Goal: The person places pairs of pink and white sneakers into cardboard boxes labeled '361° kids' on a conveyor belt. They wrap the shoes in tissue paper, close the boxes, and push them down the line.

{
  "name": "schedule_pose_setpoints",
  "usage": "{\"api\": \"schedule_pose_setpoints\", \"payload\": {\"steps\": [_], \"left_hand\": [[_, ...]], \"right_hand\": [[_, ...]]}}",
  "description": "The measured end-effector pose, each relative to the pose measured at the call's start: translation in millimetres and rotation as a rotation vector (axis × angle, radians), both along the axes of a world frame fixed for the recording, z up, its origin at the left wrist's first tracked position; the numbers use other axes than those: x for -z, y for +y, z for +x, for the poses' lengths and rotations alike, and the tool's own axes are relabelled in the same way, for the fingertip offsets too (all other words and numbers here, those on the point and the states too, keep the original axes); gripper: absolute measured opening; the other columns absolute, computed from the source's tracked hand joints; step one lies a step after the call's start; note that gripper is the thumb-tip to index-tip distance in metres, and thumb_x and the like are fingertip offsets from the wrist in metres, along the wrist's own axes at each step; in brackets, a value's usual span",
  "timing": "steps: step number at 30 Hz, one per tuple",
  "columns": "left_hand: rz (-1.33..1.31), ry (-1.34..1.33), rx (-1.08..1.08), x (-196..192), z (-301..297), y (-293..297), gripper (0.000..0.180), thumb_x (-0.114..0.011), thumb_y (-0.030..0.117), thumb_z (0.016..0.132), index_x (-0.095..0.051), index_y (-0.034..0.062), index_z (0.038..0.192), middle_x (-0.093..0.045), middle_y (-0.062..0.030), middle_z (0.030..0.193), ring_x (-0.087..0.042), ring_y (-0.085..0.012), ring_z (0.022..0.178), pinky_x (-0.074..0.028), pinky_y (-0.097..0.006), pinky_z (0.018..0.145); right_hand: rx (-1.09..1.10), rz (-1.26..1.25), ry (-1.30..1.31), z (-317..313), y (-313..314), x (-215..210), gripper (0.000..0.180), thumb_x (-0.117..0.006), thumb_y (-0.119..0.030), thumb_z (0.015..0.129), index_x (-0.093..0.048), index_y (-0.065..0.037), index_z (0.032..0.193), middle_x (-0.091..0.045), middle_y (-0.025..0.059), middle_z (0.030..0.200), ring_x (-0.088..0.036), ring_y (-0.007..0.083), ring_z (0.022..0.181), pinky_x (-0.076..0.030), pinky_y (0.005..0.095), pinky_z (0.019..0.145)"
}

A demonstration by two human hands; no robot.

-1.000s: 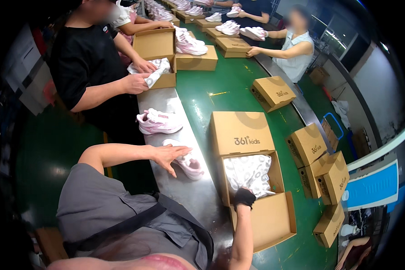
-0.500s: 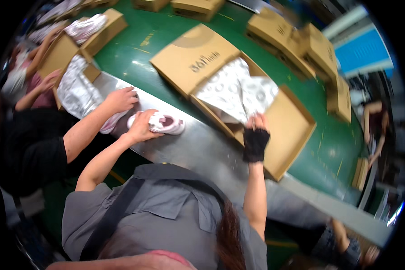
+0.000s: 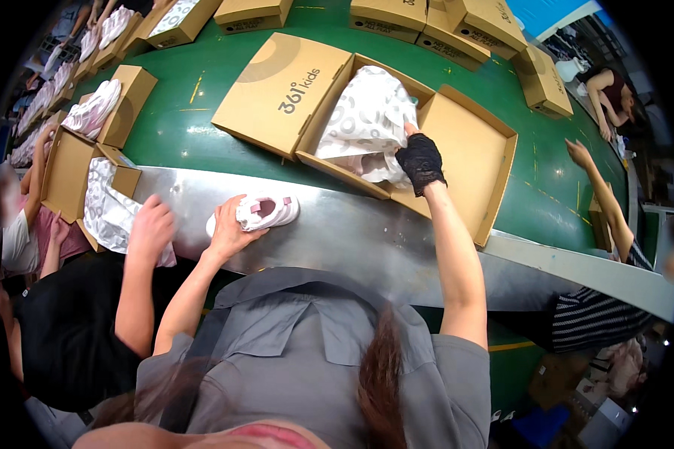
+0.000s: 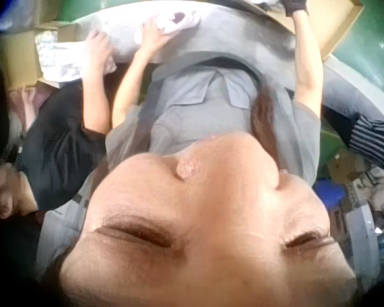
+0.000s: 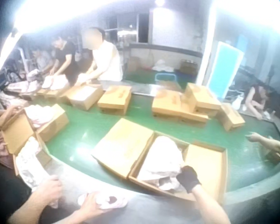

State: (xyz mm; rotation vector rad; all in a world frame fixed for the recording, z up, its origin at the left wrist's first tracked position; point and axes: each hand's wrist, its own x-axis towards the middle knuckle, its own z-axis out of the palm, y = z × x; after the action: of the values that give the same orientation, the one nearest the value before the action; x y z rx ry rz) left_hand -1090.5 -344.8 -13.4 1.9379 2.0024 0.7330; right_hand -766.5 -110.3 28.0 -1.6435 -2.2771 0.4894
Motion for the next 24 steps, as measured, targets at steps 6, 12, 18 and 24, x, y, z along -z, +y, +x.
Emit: {"api": "schedule_pose_setpoints", "payload": {"steps": [6, 12, 18, 24], "left_hand": [[-0.117, -0.087, 0.025, -23, -13, 1, 0.067, -0.077, 0.026, 0.053, -0.046, 0.006, 0.109, -0.053, -0.0108, 0.105, -0.049, -0.0255, 0.098, -0.031, -0.038, 0.085], [-0.227, -1.045, -0.108, -106, -17, 39, 0.055, -0.068, 0.021, 0.069, -0.045, -0.0035, 0.113, -0.056, -0.0102, 0.1, -0.055, -0.0203, 0.094, -0.045, -0.031, 0.081], [-0.123, -1.661, -0.017, -159, 46, 169, 0.049, -0.046, 0.03, 0.086, -0.034, 0.0016, 0.124, -0.047, -0.0115, 0.119, -0.049, -0.0215, 0.106, -0.04, -0.035, 0.091], [-0.555, -1.825, 0.069, -108, 116, 278, 0.055, -0.048, 0.04, 0.083, -0.038, 0.0014, 0.122, -0.051, -0.0137, 0.115, -0.052, -0.0233, 0.103, -0.042, -0.037, 0.089]], "right_hand": [[0.374, -0.009, 1.057, 22, -33, -27, 0.021, -0.065, -0.013, 0.074, -0.06, -0.003, 0.092, -0.059, 0.0004, 0.078, -0.052, 0.009, 0.07, -0.041, 0.021, 0.062], [1.032, -0.008, 1.617, 72, -63, -56, 0.025, -0.057, -0.007, 0.077, -0.049, -0.004, 0.101, -0.056, 0.0078, 0.096, -0.054, 0.0159, 0.085, -0.042, 0.0272, 0.065], [0.555, 0.44, 1.104, 16, -103, -114, 0.052, -0.056, -0.01, 0.076, -0.032, 0.0, 0.121, -0.037, 0.0104, 0.12, -0.043, 0.0209, 0.103, -0.039, 0.0314, 0.081], [-0.395, 0.57, 0.194, -49, -91, -75, 0.011, -0.056, -0.008, 0.067, -0.055, -0.003, 0.076, -0.055, 0.0115, 0.089, -0.054, 0.0232, 0.079, -0.042, 0.0343, 0.065]]}}
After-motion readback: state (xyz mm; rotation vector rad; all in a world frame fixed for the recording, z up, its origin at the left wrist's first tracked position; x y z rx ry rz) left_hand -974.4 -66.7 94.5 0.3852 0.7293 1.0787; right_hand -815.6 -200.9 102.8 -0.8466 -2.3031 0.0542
